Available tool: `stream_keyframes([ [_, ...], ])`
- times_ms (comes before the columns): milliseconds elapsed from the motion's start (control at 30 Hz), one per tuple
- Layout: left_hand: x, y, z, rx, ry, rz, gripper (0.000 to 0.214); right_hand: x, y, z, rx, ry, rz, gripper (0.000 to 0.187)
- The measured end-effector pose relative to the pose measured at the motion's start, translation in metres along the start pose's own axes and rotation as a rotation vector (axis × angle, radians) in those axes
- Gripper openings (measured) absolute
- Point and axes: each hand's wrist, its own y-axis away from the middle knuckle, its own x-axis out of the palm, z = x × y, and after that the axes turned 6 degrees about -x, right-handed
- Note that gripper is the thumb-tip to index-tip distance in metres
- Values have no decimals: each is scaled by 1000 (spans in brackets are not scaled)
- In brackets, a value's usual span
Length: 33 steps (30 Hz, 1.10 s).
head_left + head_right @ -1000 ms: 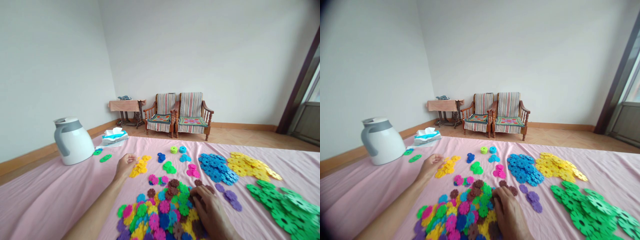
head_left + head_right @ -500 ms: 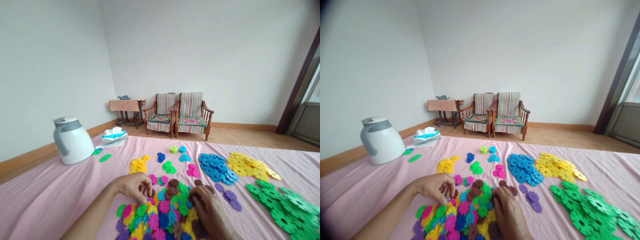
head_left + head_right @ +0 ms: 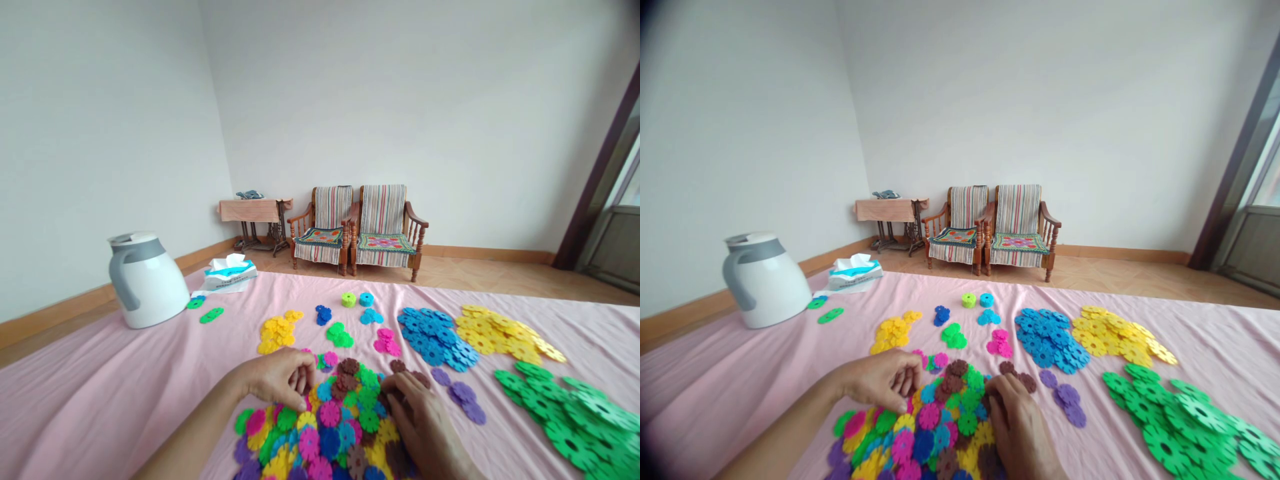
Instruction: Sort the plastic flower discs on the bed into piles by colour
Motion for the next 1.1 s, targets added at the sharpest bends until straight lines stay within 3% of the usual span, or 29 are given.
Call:
stream_keyframes([
  [133,10,-5,-10,31,-75,-92,39,-2,-1,2,15,0,-5,19],
  [267,16,-6,-16,59,-140,-157,30,-4,-1,3,11,4,6,19],
  [500,17,-7,-14,7,-145,-172,16,-2,-1,2,13,3,14,19],
  [767,8,-4,-13,24,106,-123,17,-3,-1,2,0,5,0,19],
  [933,2,-4,-8,-14,215,-191,20,-1,-1,0,-15,7,4,18],
  [1000,0,-9,-1,-40,263,-268,22,-2,-1,1,-11,7,-11,18],
  [1100,-5,-17,16,-97,330,-570,23,-2,-1,3,-5,0,-30,19],
])
